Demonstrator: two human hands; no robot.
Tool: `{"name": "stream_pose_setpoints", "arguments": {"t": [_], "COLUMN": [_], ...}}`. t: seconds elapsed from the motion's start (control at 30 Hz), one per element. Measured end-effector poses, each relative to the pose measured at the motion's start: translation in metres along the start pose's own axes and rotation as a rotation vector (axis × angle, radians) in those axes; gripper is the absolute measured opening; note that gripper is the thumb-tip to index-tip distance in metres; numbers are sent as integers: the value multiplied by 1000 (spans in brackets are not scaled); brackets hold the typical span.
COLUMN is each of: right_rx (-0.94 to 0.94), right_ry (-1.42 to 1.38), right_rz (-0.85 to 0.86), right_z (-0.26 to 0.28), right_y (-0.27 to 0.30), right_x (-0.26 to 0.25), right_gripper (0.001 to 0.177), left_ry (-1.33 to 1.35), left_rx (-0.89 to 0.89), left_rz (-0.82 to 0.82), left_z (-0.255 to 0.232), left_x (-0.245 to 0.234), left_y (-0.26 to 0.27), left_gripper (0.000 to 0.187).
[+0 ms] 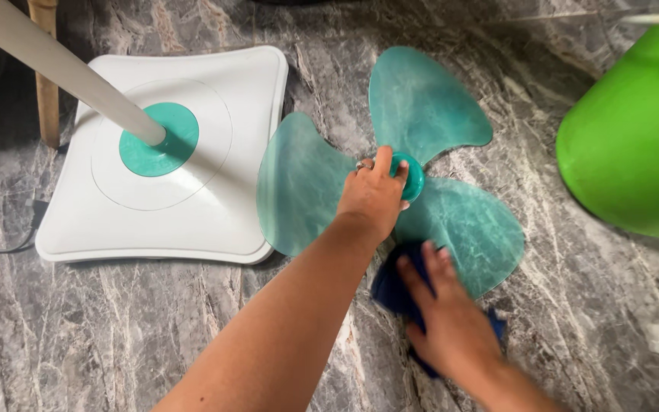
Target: The person wipes the white plastic body and motor housing of a standing electric fan with a blue cloth, then rinses the cloth in a green bucket and wipes the teal fan blades on the floor. The fan remains disassembled throughout the clip.
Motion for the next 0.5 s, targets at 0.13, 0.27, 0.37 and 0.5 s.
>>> {"name": "stream_pose_setpoints", "arguments": {"t": [0.13,0.27,0.37,0.5], "right_rx": [-163,-210,-151,126], "right_ry": [-51,-220,-332,-259], "right_rz": [21,120,-96,-300], "right_z": [7,-9,-26,-36], "right_y": [13,17,6,-33], "right_x": [13,6,-19,-38], "right_gripper": [89,74,62,57], "left_ry": [-14,3,36,10], "left_rx": [-2,-25,-25,-5], "left_rz": [68,100,99,34], "left_z": [3,6,10,8], "left_x": [4,0,1,3], "left_y": [-3,-6,-7,-9], "left_gripper": [66,66,65,50]}}
Point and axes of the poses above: each hand's wrist, its own y-axis away from the middle knuckle, its own x-axis out of the palm, z = x × y, the point moved 3 cm from there along -y, towards the middle knuckle, and after that the axes turned 12 degrees about z, right-handed, at the moved point
